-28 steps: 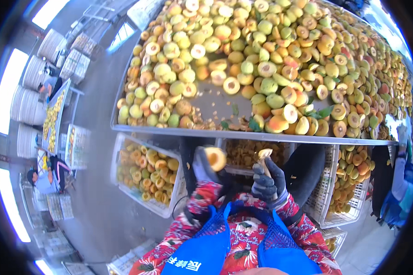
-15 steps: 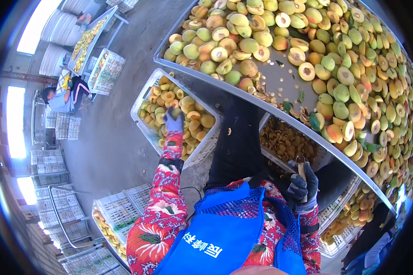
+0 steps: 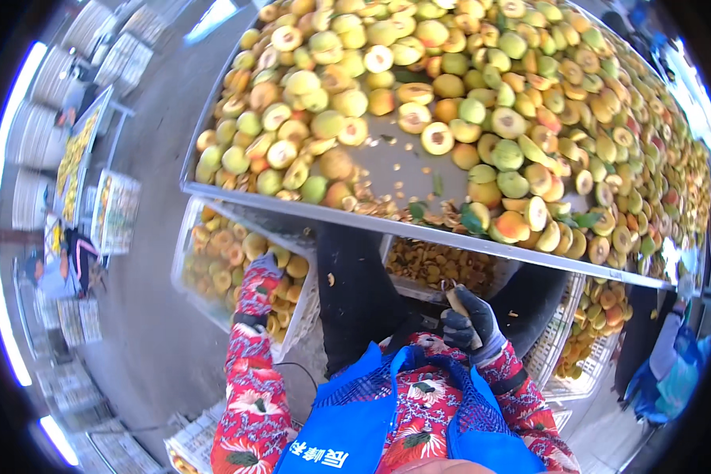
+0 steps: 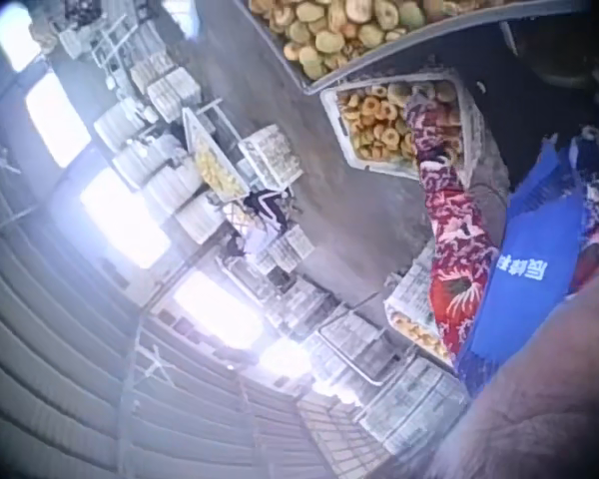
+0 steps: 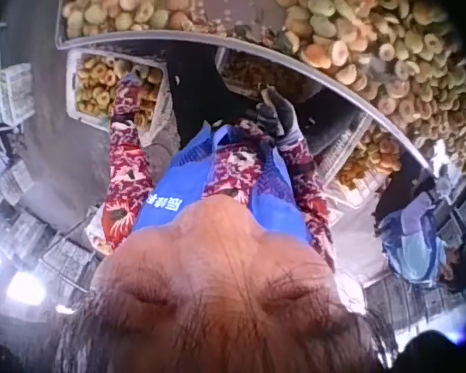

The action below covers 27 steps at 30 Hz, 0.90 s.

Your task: Using a pitting tool to remove pits from halved peaches.

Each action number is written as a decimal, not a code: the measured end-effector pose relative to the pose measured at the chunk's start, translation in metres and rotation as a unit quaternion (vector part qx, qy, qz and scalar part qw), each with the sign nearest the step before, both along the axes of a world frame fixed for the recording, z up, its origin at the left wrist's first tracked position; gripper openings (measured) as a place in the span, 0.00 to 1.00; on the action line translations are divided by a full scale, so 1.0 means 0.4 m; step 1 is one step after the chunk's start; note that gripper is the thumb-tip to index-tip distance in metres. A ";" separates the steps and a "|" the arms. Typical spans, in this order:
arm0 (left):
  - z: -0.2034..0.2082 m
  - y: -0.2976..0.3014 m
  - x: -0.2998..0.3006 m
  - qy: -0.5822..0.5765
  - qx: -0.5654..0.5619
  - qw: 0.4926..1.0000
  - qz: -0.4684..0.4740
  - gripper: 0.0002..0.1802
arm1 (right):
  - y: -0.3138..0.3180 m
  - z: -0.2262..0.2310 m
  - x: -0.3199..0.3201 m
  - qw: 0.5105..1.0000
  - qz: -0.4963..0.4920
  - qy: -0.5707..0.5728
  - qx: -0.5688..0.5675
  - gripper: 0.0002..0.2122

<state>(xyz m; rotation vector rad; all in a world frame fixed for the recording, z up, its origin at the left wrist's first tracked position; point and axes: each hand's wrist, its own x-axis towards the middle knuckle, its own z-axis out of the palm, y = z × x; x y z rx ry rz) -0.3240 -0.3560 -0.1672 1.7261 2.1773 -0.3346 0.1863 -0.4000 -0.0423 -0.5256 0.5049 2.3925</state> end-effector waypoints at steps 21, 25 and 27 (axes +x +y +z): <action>0.317 0.515 0.866 -0.454 0.033 0.880 -0.131 0.36 | 0.011 0.141 0.069 0.729 0.063 -0.584 0.350 0.13; 0.443 0.294 0.874 -0.518 0.220 0.767 -0.309 0.22 | 0.052 0.165 0.058 0.596 0.005 -0.649 0.472 0.09; 0.439 0.242 0.906 -0.706 -0.084 0.693 0.117 0.25 | 0.068 0.184 0.046 0.524 0.033 -0.688 0.502 0.09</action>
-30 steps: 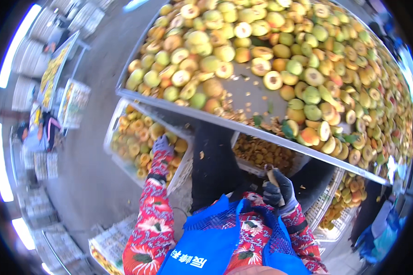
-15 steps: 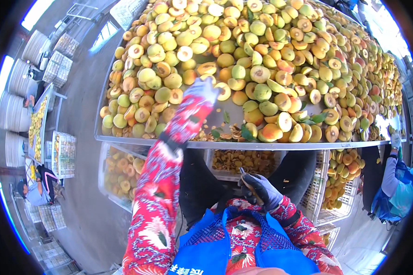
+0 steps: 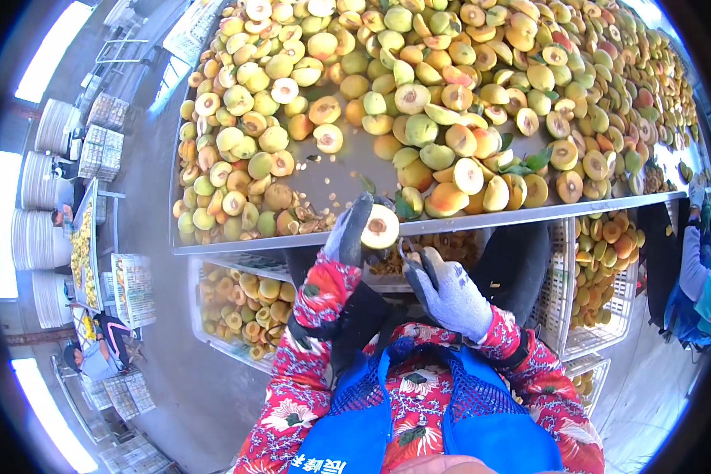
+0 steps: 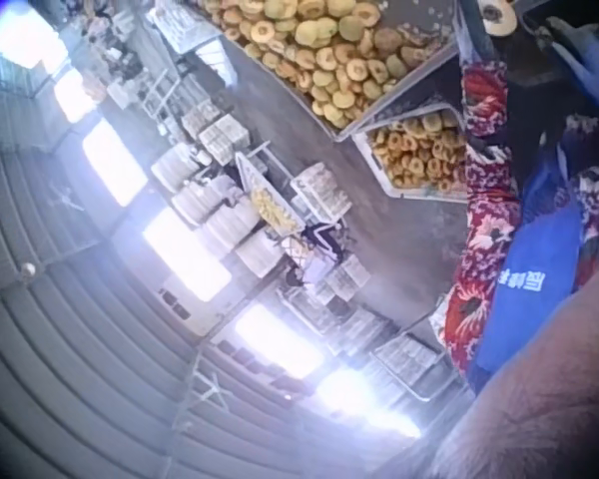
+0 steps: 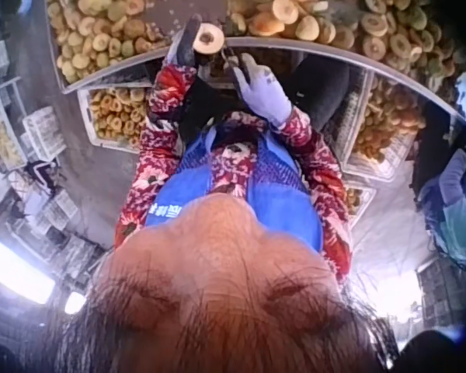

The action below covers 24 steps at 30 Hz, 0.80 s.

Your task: Using a pitting tool to remove pits from halved peaches.

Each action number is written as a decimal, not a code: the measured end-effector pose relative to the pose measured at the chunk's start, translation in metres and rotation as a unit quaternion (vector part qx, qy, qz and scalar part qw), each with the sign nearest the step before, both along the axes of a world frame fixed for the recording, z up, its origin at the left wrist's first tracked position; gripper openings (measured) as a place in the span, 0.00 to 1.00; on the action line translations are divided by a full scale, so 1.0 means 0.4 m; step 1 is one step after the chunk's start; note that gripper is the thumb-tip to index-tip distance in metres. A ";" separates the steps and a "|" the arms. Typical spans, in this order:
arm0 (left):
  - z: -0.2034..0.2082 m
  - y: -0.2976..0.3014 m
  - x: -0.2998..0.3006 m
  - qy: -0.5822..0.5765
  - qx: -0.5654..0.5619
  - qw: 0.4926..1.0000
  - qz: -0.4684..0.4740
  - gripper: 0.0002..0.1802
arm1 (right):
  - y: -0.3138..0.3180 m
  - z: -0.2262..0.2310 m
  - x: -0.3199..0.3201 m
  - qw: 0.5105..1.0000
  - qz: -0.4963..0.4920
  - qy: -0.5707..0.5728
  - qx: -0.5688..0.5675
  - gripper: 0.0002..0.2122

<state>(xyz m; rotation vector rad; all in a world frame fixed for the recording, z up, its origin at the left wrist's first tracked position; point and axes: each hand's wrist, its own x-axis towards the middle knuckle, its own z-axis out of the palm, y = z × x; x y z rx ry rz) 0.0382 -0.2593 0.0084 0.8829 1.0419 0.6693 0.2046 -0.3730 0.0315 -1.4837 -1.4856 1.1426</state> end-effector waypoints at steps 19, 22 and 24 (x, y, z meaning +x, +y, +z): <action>0.000 -0.169 0.092 0.197 0.223 0.953 0.053 0.26 | -0.041 0.026 0.006 0.919 0.014 0.305 -0.251 0.15; -0.029 -0.166 0.094 0.236 0.326 0.915 0.010 0.23 | -0.046 0.011 0.022 0.862 0.064 0.415 -0.283 0.19; -0.097 -0.161 0.067 0.288 0.421 0.859 -0.055 0.19 | -0.047 0.013 0.008 0.926 0.038 0.235 -0.293 0.19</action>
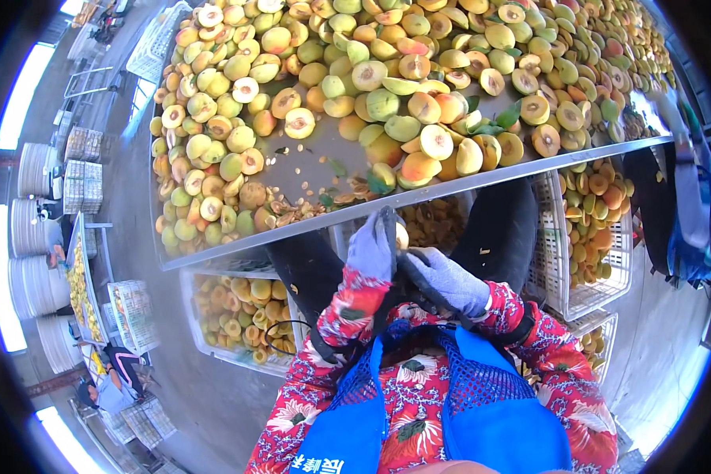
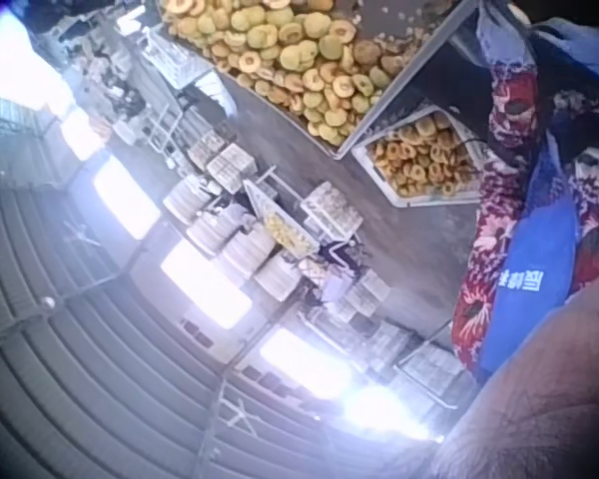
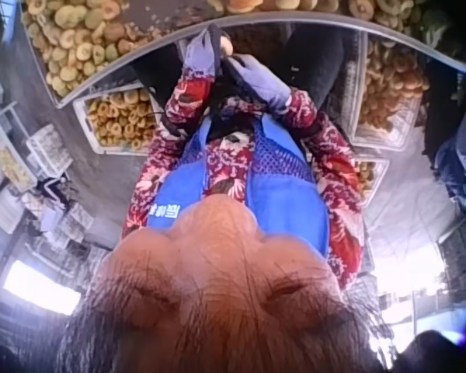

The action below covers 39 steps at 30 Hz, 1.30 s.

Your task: Using a pitting tool to remove pits from halved peaches.

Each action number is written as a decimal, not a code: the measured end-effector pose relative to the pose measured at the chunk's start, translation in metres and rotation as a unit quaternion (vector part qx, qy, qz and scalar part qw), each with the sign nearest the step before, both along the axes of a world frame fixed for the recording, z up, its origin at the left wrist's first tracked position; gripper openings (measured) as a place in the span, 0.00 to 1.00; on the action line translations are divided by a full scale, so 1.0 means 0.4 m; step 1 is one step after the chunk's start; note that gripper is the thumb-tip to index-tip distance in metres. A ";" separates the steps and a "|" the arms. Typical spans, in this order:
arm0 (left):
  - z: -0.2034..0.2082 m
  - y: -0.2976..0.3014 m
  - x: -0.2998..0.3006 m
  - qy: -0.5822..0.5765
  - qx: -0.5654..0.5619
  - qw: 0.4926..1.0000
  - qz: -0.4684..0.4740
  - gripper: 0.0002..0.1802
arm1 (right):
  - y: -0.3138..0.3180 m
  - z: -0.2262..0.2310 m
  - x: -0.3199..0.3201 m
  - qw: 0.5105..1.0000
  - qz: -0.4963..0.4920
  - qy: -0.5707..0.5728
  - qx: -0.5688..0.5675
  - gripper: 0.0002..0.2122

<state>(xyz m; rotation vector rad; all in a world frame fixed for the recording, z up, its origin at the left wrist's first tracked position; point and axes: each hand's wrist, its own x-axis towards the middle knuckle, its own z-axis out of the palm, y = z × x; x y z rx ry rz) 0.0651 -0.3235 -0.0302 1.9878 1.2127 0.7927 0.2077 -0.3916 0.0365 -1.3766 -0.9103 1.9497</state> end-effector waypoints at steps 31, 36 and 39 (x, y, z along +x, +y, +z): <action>0.204 0.174 -0.357 0.370 -0.095 0.883 0.271 0.28 | -0.002 -0.116 0.022 0.869 -0.134 0.395 -0.267 0.16; 0.144 0.522 -0.141 0.388 0.168 0.898 0.123 0.22 | -0.002 -0.057 -0.002 0.936 -0.084 0.283 -0.192 0.19; 0.076 0.588 -0.072 0.514 0.173 0.839 -0.039 0.27 | -0.005 -0.035 0.002 0.963 -0.070 0.222 -0.132 0.19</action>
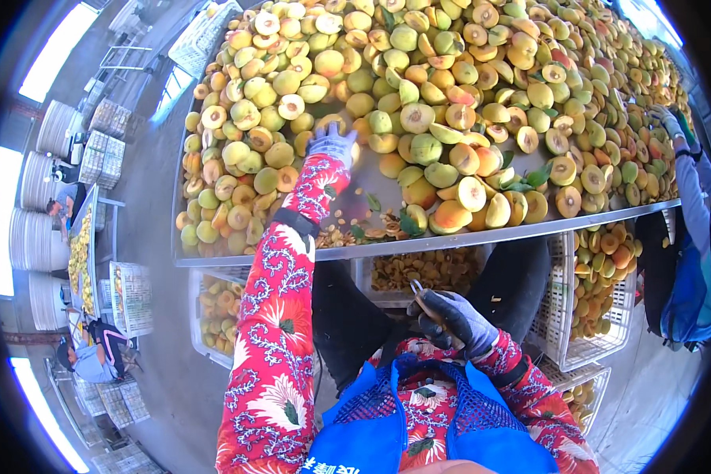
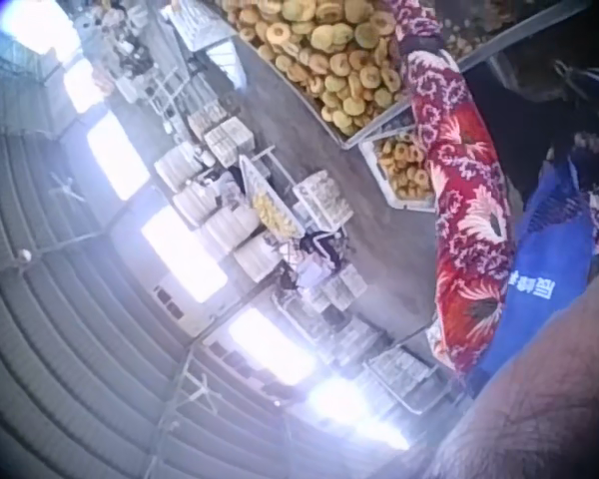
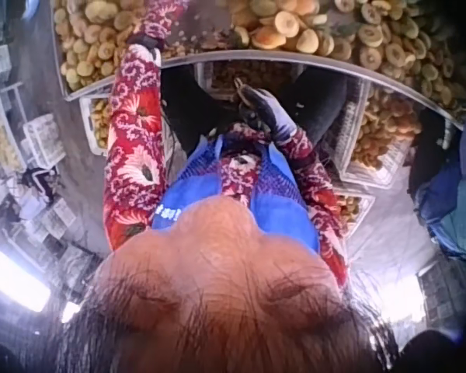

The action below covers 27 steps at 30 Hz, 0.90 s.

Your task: Using a pitting tool to remove pits from halved peaches.

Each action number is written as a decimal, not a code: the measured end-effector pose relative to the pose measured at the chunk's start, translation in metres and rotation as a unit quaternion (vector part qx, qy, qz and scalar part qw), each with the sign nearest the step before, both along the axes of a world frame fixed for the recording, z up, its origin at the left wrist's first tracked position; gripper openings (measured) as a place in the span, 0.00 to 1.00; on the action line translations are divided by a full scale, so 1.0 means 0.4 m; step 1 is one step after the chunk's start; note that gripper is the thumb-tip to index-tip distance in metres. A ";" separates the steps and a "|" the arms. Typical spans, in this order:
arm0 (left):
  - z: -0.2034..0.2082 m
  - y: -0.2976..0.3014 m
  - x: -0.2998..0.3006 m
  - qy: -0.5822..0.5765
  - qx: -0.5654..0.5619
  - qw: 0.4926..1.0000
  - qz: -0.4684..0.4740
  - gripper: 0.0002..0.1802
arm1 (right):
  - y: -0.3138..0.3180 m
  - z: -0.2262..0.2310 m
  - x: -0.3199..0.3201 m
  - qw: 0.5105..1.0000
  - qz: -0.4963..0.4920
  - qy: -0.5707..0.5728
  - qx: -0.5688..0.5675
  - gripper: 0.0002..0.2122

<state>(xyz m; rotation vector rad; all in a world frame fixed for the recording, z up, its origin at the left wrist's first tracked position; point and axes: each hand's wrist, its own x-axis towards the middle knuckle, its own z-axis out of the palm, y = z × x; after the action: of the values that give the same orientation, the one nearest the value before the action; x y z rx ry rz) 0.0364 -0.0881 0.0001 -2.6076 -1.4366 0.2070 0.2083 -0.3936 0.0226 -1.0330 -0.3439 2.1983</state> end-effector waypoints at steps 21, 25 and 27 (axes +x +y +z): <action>-0.089 -0.565 -0.040 -0.677 -0.429 0.573 0.172 0.18 | -0.027 0.028 -0.043 0.679 0.037 -0.540 0.495 0.13; -0.070 -0.584 -0.045 -0.457 0.007 0.879 -0.136 0.16 | -0.040 0.021 -0.055 0.658 0.049 -0.560 0.502 0.13; 0.004 -0.596 -0.012 -0.440 -0.162 0.882 -0.042 0.14 | -0.047 -0.019 -0.061 0.674 0.096 -0.569 0.462 0.13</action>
<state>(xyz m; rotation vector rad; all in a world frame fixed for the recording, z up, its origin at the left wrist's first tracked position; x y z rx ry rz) 0.0315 -0.3265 0.0018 -3.2146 -1.5838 -0.9574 0.1840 -0.4125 0.0149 -1.5718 -1.9240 0.8543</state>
